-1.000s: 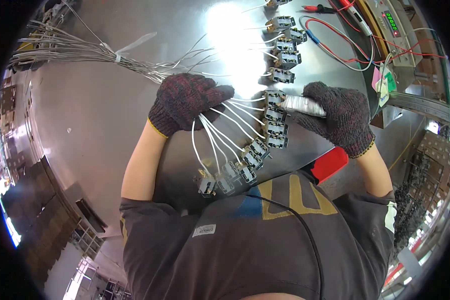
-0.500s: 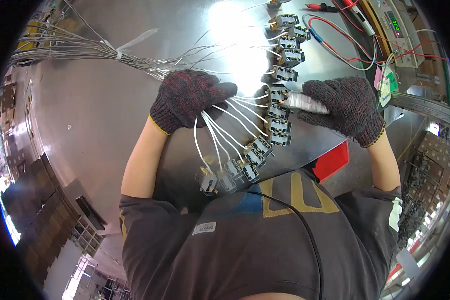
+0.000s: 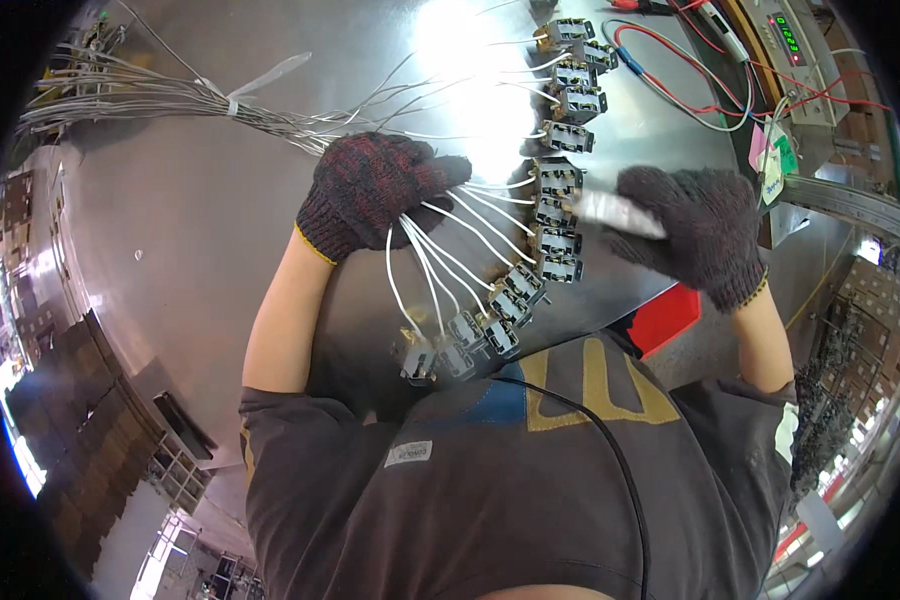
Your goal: Testing an electronic wiring harness using a specialized probe on a manual assembly line.
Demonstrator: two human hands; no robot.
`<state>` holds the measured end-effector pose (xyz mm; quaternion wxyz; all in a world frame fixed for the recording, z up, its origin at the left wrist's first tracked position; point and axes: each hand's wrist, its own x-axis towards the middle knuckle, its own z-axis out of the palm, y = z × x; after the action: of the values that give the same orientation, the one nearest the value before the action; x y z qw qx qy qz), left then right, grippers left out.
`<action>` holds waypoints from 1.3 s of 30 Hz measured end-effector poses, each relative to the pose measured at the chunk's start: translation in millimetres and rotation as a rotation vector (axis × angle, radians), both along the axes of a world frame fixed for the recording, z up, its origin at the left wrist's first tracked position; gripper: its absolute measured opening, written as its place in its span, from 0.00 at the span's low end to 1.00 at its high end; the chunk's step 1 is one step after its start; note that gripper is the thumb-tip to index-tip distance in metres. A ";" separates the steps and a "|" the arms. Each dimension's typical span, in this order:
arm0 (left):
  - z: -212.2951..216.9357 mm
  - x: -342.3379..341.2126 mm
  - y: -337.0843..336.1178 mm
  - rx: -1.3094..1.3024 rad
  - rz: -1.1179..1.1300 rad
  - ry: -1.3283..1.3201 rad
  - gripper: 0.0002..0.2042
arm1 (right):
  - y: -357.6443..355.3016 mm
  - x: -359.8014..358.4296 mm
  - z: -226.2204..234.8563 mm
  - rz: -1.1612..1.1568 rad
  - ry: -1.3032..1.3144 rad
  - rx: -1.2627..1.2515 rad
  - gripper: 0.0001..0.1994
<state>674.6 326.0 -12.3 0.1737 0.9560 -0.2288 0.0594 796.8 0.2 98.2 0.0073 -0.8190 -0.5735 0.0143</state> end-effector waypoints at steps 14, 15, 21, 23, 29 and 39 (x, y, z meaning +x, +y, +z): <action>0.6 -0.5 0.2 0.030 0.006 -0.005 0.26 | 5.1 -34.9 9.6 -0.246 0.140 -0.016 0.20; 0.1 -1.0 0.6 0.041 0.003 0.010 0.26 | 7.0 -36.6 8.6 -0.237 0.145 -0.020 0.20; -6.6 -0.4 0.6 0.026 0.003 -0.037 0.26 | 10.3 -43.4 5.7 -0.295 0.057 -0.091 0.21; -7.4 -0.2 1.0 0.035 -0.001 -0.051 0.27 | 10.1 -41.8 7.6 -0.289 0.098 -0.056 0.22; -3.1 -3.5 4.1 0.046 -0.007 -0.059 0.22 | 18.3 -42.0 10.6 -0.282 0.066 -0.110 0.23; -19.0 -2.5 1.9 0.058 0.043 -0.166 0.23 | 23.8 -26.0 20.5 -0.094 -0.006 -0.165 0.22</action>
<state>672.1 327.9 -31.3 0.1252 0.9571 -0.2236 0.1354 770.8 24.1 118.8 -0.0614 -0.8428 -0.5315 0.0585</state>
